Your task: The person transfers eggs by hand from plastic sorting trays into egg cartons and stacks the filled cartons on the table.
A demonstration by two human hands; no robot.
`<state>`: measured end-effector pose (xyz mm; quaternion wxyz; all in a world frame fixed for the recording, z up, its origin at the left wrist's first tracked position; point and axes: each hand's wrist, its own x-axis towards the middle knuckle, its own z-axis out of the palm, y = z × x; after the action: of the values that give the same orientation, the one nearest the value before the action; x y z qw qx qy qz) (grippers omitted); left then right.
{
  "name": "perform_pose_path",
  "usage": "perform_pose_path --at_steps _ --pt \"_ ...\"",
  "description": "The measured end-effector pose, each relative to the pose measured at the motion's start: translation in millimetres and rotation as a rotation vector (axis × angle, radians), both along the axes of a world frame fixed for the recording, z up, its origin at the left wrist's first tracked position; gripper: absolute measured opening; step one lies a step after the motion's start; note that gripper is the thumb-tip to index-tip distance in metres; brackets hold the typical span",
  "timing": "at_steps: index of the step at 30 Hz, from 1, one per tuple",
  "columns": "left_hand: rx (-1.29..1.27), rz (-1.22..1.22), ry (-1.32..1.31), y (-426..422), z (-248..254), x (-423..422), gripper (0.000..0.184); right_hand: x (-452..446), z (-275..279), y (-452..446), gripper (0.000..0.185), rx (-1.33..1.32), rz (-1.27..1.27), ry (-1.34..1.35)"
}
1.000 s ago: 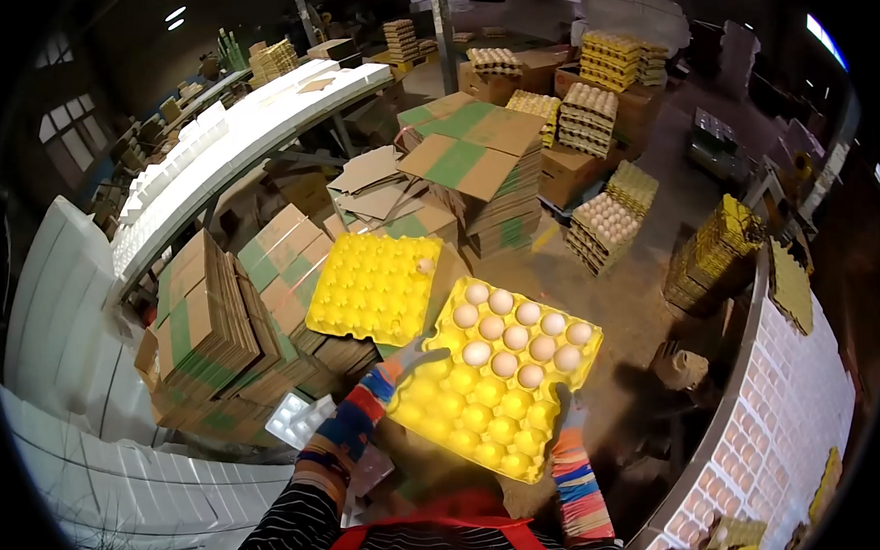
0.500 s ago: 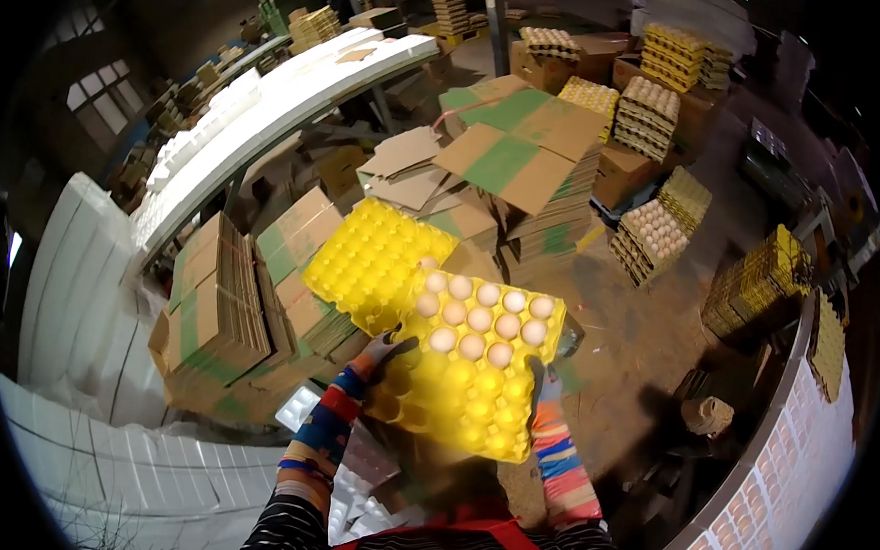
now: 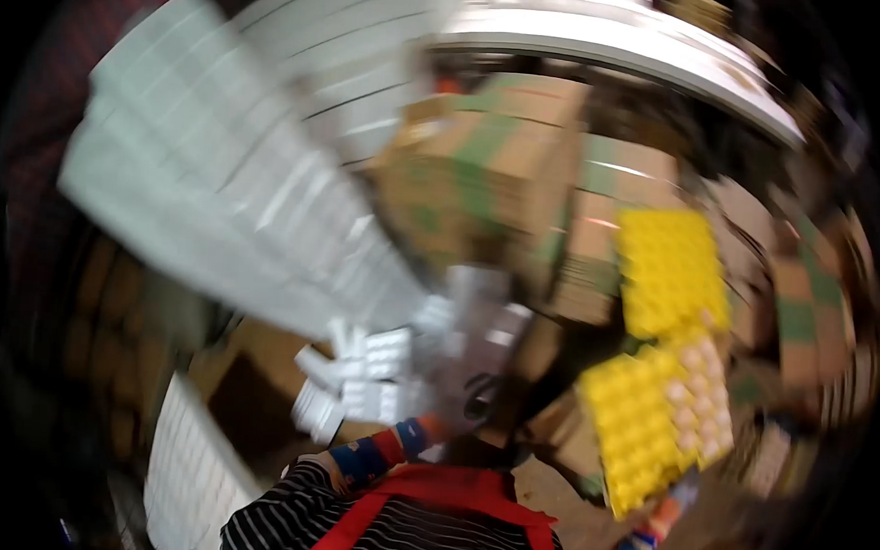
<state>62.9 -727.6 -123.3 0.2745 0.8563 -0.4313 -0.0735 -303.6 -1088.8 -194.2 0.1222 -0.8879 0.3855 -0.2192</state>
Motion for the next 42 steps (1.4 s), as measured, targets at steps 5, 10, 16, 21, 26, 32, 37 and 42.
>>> perform_pose_path --at_steps 5,10,16,21,26,32,37,42 --pt "0.278 0.734 -0.177 236.7 59.9 -5.8 0.066 118.1 80.3 21.9 0.038 0.005 -0.068 -0.324" --pt "0.597 1.73 -0.381 491.4 45.4 -26.4 0.07 257.8 113.7 83.1 0.038 0.043 0.142 -0.457" --pt "0.658 2.028 -0.127 650.7 -12.0 -93.7 0.068 452.6 144.5 289.8 0.038 0.46 0.759 -0.352" --pt "0.586 2.023 -0.127 650.8 -41.3 -110.6 0.068 519.4 203.2 519.4 0.031 0.62 1.245 -0.093" --pt "0.545 2.052 -0.051 644.2 -32.8 -110.0 0.067 557.1 201.0 588.8 0.028 0.714 1.402 0.002" --pt "0.389 2.153 0.028 638.4 -16.4 -107.8 0.066 585.3 174.6 706.8 0.026 0.816 1.521 0.273" --pt "0.212 2.264 -0.273 650.1 18.0 -58.2 0.072 621.2 133.4 855.3 0.028 0.323 2.255 0.118" --pt "0.39 2.214 -0.062 736.2 45.4 55.8 0.081 723.2 64.1 1035.8 0.034 0.542 2.047 0.595"
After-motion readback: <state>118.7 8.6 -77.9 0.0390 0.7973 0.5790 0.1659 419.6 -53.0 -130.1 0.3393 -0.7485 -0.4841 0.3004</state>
